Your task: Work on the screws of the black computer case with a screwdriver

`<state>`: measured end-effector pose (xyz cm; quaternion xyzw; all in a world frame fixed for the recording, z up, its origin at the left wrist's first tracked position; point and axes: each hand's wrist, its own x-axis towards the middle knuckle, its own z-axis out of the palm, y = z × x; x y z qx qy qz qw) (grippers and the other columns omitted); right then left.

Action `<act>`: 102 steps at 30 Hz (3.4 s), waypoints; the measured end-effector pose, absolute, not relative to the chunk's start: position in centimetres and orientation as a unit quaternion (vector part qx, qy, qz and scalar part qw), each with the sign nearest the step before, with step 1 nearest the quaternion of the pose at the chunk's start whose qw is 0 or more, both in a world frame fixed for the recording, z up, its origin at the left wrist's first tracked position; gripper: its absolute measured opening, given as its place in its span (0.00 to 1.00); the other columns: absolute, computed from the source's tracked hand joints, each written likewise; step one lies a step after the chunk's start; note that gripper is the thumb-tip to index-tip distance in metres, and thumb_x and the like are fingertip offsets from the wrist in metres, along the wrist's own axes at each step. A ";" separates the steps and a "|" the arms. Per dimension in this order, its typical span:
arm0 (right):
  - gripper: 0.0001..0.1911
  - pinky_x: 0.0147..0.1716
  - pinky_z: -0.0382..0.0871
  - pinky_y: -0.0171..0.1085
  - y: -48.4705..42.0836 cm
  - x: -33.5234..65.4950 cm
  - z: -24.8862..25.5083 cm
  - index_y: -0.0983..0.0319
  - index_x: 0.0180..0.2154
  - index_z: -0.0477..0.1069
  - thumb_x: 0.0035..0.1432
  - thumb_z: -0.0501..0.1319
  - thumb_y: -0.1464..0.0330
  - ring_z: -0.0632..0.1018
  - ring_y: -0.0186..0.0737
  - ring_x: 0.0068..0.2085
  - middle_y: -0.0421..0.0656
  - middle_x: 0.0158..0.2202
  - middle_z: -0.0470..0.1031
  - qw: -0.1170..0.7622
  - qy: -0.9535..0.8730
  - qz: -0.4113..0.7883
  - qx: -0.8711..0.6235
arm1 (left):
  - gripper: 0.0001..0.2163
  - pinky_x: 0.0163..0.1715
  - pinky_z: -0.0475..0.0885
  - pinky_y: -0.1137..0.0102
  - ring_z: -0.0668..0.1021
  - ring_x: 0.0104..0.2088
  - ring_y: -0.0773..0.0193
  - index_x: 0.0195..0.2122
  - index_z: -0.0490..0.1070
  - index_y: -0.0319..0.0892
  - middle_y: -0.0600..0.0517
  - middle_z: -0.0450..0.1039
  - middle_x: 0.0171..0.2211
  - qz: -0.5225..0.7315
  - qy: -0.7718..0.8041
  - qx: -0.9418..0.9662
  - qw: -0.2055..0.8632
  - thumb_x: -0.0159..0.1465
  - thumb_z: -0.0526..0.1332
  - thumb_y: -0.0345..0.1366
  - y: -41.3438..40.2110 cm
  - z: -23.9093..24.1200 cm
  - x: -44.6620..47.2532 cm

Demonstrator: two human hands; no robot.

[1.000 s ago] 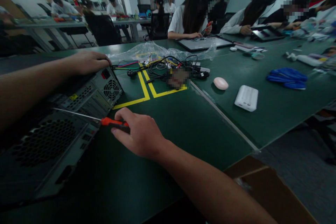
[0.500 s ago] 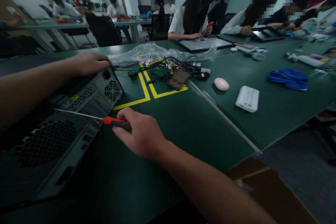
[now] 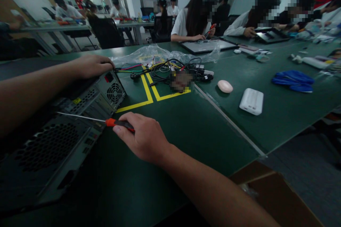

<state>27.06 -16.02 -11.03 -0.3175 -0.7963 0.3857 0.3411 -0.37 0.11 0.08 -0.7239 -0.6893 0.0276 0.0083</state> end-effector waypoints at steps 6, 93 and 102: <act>0.15 0.40 0.65 0.40 -16.3 27.2 -11.1 0.54 0.54 0.71 0.73 0.70 0.57 0.75 0.40 0.35 0.39 0.40 0.80 0.331 -0.797 0.386 -0.326 | 0.38 0.75 0.72 0.47 0.80 0.73 0.32 0.74 0.79 0.31 0.30 0.80 0.71 0.028 -0.694 -0.719 0.016 0.77 0.44 0.50 0.1 0.0 -0.3; 0.10 0.39 0.63 0.41 -16.3 27.2 -10.9 0.53 0.48 0.68 0.74 0.67 0.60 0.75 0.41 0.34 0.38 0.37 0.79 0.310 -0.799 0.396 -0.330 | 0.37 0.72 0.74 0.49 0.82 0.70 0.34 0.71 0.80 0.31 0.30 0.81 0.70 0.037 -0.689 -0.724 0.022 0.78 0.43 0.49 0.1 -0.1 -0.5; 0.11 0.38 0.62 0.39 -16.3 27.1 -11.2 0.53 0.49 0.69 0.74 0.68 0.59 0.74 0.40 0.33 0.37 0.37 0.78 0.315 -0.797 0.390 -0.337 | 0.38 0.73 0.73 0.49 0.81 0.71 0.34 0.74 0.79 0.33 0.32 0.81 0.72 0.025 -0.687 -0.725 0.024 0.79 0.43 0.51 0.2 -0.3 -0.6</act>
